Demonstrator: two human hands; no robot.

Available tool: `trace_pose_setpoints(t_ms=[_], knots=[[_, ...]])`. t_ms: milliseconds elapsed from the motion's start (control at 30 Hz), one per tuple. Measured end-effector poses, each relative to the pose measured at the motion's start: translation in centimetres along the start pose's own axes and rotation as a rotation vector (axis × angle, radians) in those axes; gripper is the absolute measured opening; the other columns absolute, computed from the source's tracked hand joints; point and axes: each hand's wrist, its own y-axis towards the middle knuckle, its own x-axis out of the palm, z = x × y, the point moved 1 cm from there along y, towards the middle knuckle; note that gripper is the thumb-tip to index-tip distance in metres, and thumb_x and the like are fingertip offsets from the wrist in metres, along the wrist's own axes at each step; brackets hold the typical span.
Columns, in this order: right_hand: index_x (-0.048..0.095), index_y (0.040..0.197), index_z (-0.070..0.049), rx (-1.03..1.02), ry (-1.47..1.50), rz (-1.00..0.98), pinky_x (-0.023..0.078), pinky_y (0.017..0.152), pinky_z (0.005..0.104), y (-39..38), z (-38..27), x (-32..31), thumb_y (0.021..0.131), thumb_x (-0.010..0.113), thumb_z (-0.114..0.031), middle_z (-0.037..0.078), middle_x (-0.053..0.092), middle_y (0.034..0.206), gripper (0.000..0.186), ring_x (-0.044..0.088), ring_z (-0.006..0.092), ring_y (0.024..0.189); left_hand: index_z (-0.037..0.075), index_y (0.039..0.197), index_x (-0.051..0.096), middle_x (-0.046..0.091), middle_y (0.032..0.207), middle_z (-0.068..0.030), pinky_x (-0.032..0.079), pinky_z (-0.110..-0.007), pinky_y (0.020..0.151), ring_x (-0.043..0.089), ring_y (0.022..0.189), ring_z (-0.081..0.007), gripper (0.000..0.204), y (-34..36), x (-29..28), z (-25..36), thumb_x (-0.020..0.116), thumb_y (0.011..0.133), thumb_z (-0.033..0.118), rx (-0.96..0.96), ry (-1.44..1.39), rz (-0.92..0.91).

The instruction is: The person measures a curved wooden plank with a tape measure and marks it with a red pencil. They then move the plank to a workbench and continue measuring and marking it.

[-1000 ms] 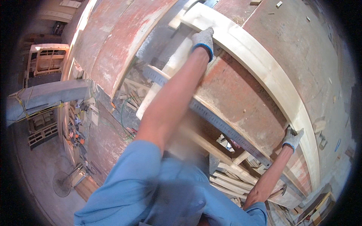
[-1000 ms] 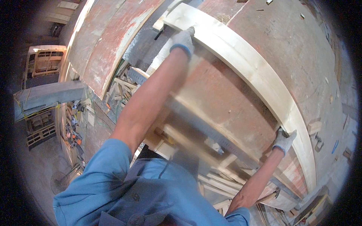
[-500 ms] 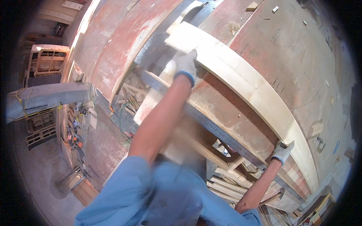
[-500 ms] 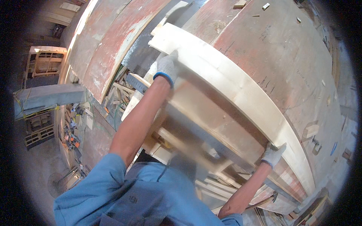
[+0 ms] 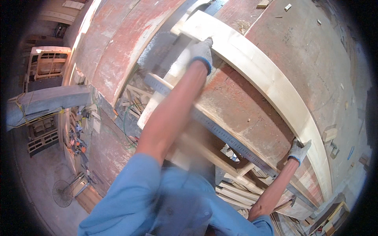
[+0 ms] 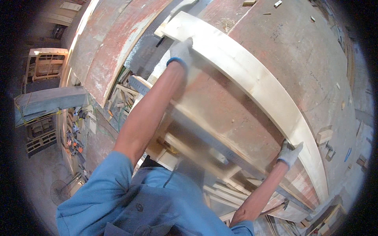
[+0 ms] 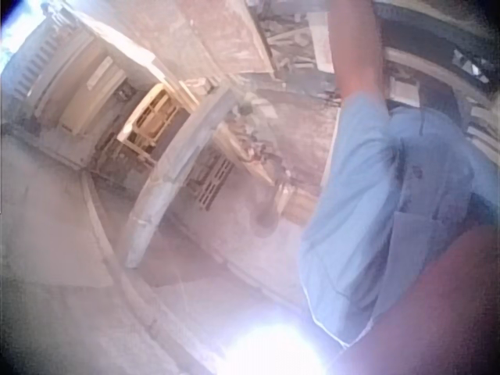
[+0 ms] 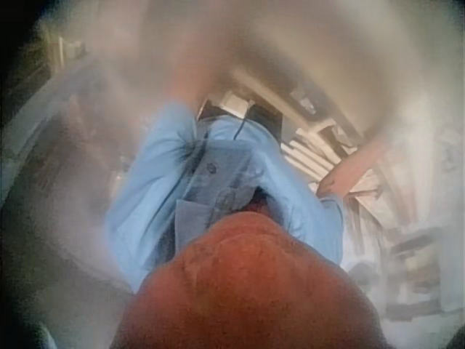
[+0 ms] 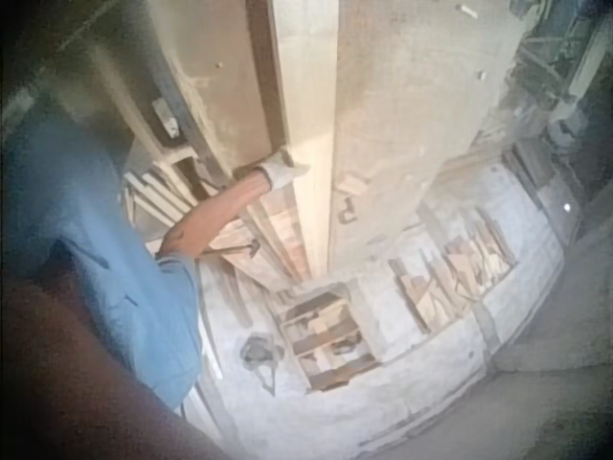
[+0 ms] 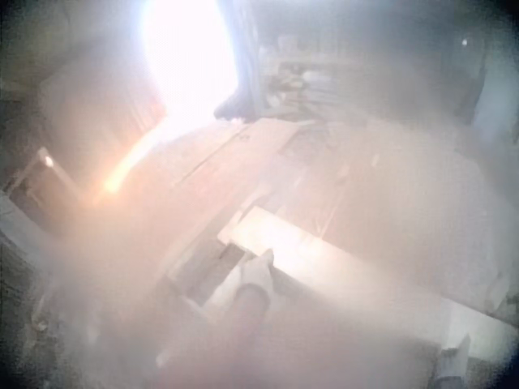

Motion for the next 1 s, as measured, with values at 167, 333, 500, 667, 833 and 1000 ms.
trace_pose_setpoints(t_ms=[167, 333, 500, 667, 833, 1000], knots=[[0.054, 0.134, -0.006, 0.081, 0.152, 0.039, 0.050, 0.098, 0.0459, 0.1, -0.6, 1.3, 0.097, 0.062, -0.048, 0.014, 0.058, 0.131, 0.056, 0.055, 0.0314, 0.117, -0.005, 0.133, 0.057, 0.066, 0.122, -0.0158, 0.052, -0.041, 0.093, 0.065, 0.105, -0.0282, 0.044, 1.4, 0.3, -0.6, 0.067, 0.091, 0.002, 0.052, -0.010, 0.039], [0.057, 0.131, -0.007, 0.078, 0.148, 0.027, 0.051, 0.097, 0.0459, 1.0, -0.6, 1.2, 0.097, 0.061, -0.051, 0.014, 0.060, 0.128, 0.056, 0.056, 0.0311, 0.114, -0.005, 0.131, 0.058, 0.065, 0.122, -0.0167, 0.052, -0.043, 0.092, 0.065, 0.106, -0.0293, 0.042, 1.3, 1.4, -0.1, 0.067, 0.091, 0.003, 0.015, 0.076, 0.026], [0.054, 0.133, -0.006, 0.049, 0.145, 0.008, 0.051, 0.097, 0.0471, 1.3, -0.9, 2.7, 0.098, 0.060, -0.050, 0.015, 0.058, 0.130, 0.057, 0.055, 0.0325, 0.116, -0.005, 0.133, 0.056, 0.064, 0.124, -0.0171, 0.053, -0.044, 0.093, 0.064, 0.108, -0.0303, 0.045, 3.2, 2.4, -0.8, 0.068, 0.091, 0.004, -0.012, 0.025, 0.012], [0.052, 0.136, -0.005, 0.091, 0.180, 0.044, 0.051, 0.098, 0.0501, 2.1, -1.3, 2.5, 0.098, 0.060, -0.049, 0.017, 0.057, 0.132, 0.058, 0.056, 0.0347, 0.118, -0.006, 0.133, 0.054, 0.065, 0.122, -0.0181, 0.051, -0.038, 0.093, 0.064, 0.105, -0.0277, 0.050, 2.6, 3.0, -0.4, 0.073, 0.089, 0.011, -0.036, 0.022, 0.014], [0.059, 0.124, -0.003, 0.077, 0.201, -0.033, 0.054, 0.093, 0.0451, 1.0, -0.4, 0.9, 0.097, 0.061, -0.048, 0.015, 0.063, 0.120, 0.053, 0.059, 0.0303, 0.106, -0.005, 0.133, 0.058, 0.065, 0.124, -0.0163, 0.051, -0.040, 0.094, 0.063, 0.110, -0.0289, 0.046, -0.7, 1.1, 1.0, 0.070, 0.090, 0.008, -0.028, 0.041, 0.047], [0.061, 0.122, -0.005, 0.080, 0.164, -0.026, 0.054, 0.090, 0.0440, 1.0, 1.0, -2.3, 0.094, 0.065, -0.052, 0.014, 0.063, 0.115, 0.054, 0.058, 0.0300, 0.103, -0.005, 0.134, 0.056, 0.065, 0.122, -0.0143, 0.051, -0.039, 0.094, 0.064, 0.108, -0.0275, 0.047, -3.2, -1.5, 1.2, 0.069, 0.091, 0.010, 0.030, 0.074, -0.005]])
